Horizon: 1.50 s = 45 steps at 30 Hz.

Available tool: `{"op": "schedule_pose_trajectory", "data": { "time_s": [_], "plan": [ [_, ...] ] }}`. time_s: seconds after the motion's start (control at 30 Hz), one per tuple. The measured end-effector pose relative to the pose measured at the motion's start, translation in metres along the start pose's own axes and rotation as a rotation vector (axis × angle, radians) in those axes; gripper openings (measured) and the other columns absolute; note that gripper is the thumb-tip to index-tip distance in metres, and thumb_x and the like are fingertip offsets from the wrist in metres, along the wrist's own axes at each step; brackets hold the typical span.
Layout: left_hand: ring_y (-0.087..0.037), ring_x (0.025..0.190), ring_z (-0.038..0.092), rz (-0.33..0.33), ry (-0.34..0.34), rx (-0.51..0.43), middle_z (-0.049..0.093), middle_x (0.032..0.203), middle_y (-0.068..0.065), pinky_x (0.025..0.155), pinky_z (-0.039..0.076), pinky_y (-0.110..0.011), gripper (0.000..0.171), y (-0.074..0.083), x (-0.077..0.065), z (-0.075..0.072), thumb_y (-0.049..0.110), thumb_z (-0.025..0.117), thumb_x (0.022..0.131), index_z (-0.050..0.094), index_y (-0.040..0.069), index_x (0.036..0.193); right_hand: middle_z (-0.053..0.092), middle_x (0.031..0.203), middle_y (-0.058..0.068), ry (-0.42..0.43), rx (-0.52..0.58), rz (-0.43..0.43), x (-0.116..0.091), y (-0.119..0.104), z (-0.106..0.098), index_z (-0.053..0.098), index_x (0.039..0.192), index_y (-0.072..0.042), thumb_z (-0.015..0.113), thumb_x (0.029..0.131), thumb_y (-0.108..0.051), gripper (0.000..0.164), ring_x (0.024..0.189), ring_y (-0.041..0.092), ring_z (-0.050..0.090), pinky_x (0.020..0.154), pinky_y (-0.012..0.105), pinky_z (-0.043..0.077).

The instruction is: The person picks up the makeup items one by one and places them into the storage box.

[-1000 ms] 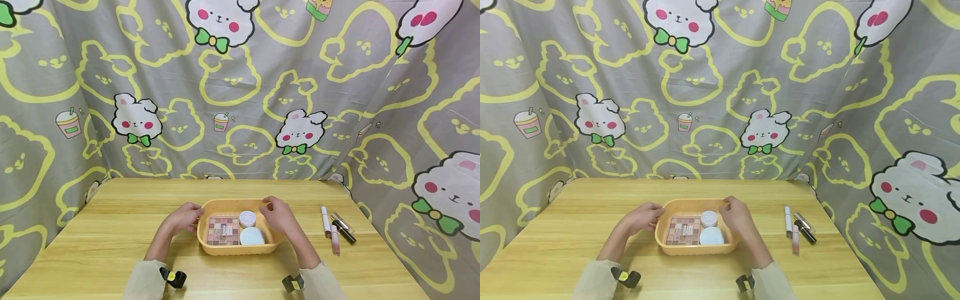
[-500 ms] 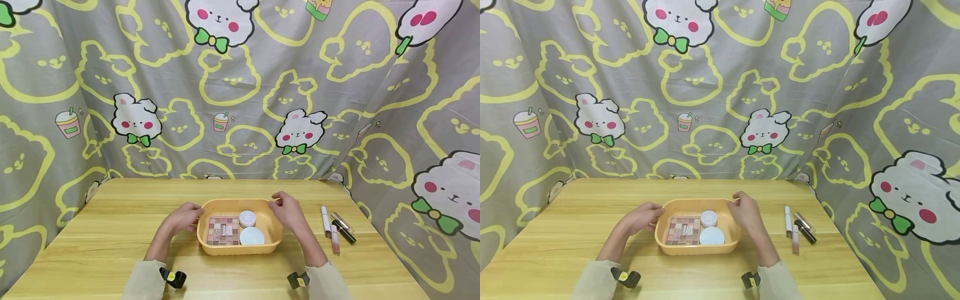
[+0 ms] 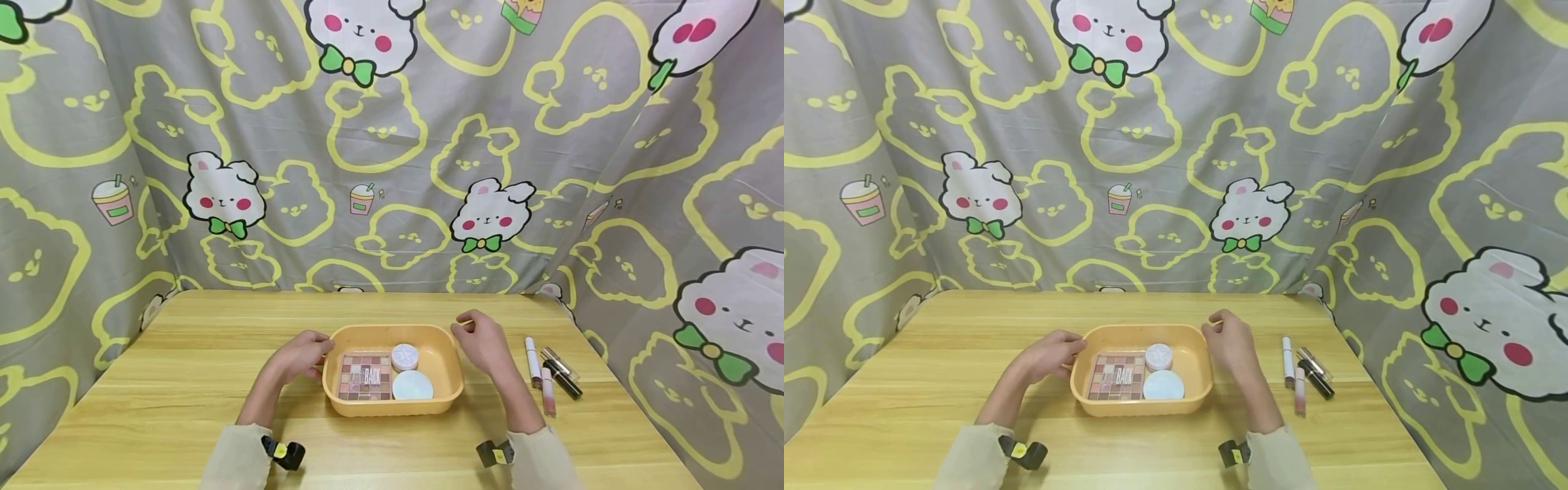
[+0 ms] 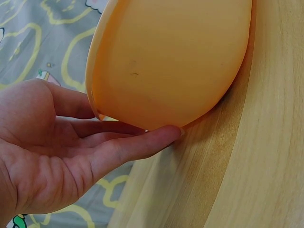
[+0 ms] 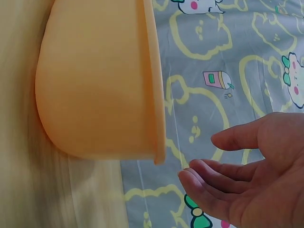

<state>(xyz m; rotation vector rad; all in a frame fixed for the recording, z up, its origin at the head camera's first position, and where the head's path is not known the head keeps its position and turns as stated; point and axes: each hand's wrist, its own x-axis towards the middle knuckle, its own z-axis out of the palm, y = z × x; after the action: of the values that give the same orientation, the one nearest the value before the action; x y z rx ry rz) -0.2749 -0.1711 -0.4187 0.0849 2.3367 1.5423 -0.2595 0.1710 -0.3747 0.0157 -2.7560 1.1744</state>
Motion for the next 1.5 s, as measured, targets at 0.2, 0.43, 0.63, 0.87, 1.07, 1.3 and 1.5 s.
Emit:
{"op": "schedule_pose_trajectory", "data": {
  "time_s": [0.2,0.43,0.63,0.87,1.07,1.3,1.5],
  "plan": [
    [-0.027,0.103,0.068,-0.01,-0.004,-0.007,0.066,0.122,-0.022,0.074,0.062,-0.039,0.043,0.0,0.0,0.0,0.015,0.042,0.107,0.054,-0.014,0.135,0.071,0.106,0.018,-0.001,-0.003,0.023,0.001,0.005,-0.008,0.064,0.124,0.001,0.059,0.1,-0.024,0.035,0.093,0.027,0.068,0.074,0.038,0.057],
    [-0.027,0.102,0.068,0.001,-0.027,-0.006,0.065,0.122,-0.023,0.074,0.062,-0.039,0.043,0.0,-0.001,-0.001,0.016,0.042,0.107,0.054,-0.015,0.135,0.07,0.109,0.02,0.008,-0.006,0.049,0.002,0.01,-0.017,0.064,0.124,0.001,0.059,0.1,-0.025,0.036,0.094,0.029,0.068,0.074,0.039,0.056],
    [-0.023,0.096,0.068,-0.007,-0.012,-0.007,0.067,0.115,-0.02,0.072,0.062,-0.038,0.04,0.0,-0.001,-0.001,0.015,0.041,0.107,0.057,-0.013,0.131,0.07,0.112,0.022,0.028,-0.024,0.054,0.001,0.015,-0.026,0.064,0.123,0.001,0.059,0.1,-0.026,0.036,0.097,0.031,0.068,0.077,0.043,0.056],
    [-0.023,0.097,0.068,-0.005,-0.004,-0.005,0.067,0.116,-0.02,0.073,0.062,-0.039,0.041,0.0,-0.001,0.0,0.015,0.041,0.107,0.057,-0.014,0.132,0.069,0.115,0.024,0.029,-0.039,0.073,0.0,0.018,-0.034,0.063,0.125,0.002,0.057,0.101,-0.028,0.038,0.101,0.034,0.067,0.079,0.045,0.056],
    [-0.023,0.098,0.068,-0.003,-0.005,0.001,0.067,0.117,-0.02,0.073,0.062,-0.039,0.041,0.0,-0.002,0.0,0.015,0.042,0.107,0.056,-0.014,0.133,0.069,0.112,0.025,0.077,-0.048,0.059,0.004,0.025,-0.038,0.064,0.123,0.003,0.057,0.1,-0.027,0.038,0.097,0.035,0.068,0.077,0.046,0.056],
    [-0.025,0.1,0.068,0.004,-0.025,0.005,0.067,0.119,-0.021,0.074,0.062,-0.039,0.042,0.001,-0.002,-0.001,0.016,0.041,0.107,0.055,-0.015,0.134,0.069,0.112,0.025,0.119,-0.07,0.077,0.007,0.035,-0.042,0.063,0.123,0.003,0.054,0.1,-0.025,0.037,0.096,0.036,0.068,0.077,0.048,0.054],
    [-0.025,0.1,0.068,-0.012,-0.016,-0.014,0.066,0.12,-0.021,0.072,0.061,-0.037,0.042,0.001,0.0,0.0,0.016,0.042,0.107,0.055,-0.013,0.134,0.07,0.11,0.025,0.162,-0.081,0.091,0.008,0.045,-0.047,0.065,0.12,0.003,0.053,0.1,-0.023,0.034,0.096,0.038,0.067,0.076,0.045,0.053]
  ]
}}
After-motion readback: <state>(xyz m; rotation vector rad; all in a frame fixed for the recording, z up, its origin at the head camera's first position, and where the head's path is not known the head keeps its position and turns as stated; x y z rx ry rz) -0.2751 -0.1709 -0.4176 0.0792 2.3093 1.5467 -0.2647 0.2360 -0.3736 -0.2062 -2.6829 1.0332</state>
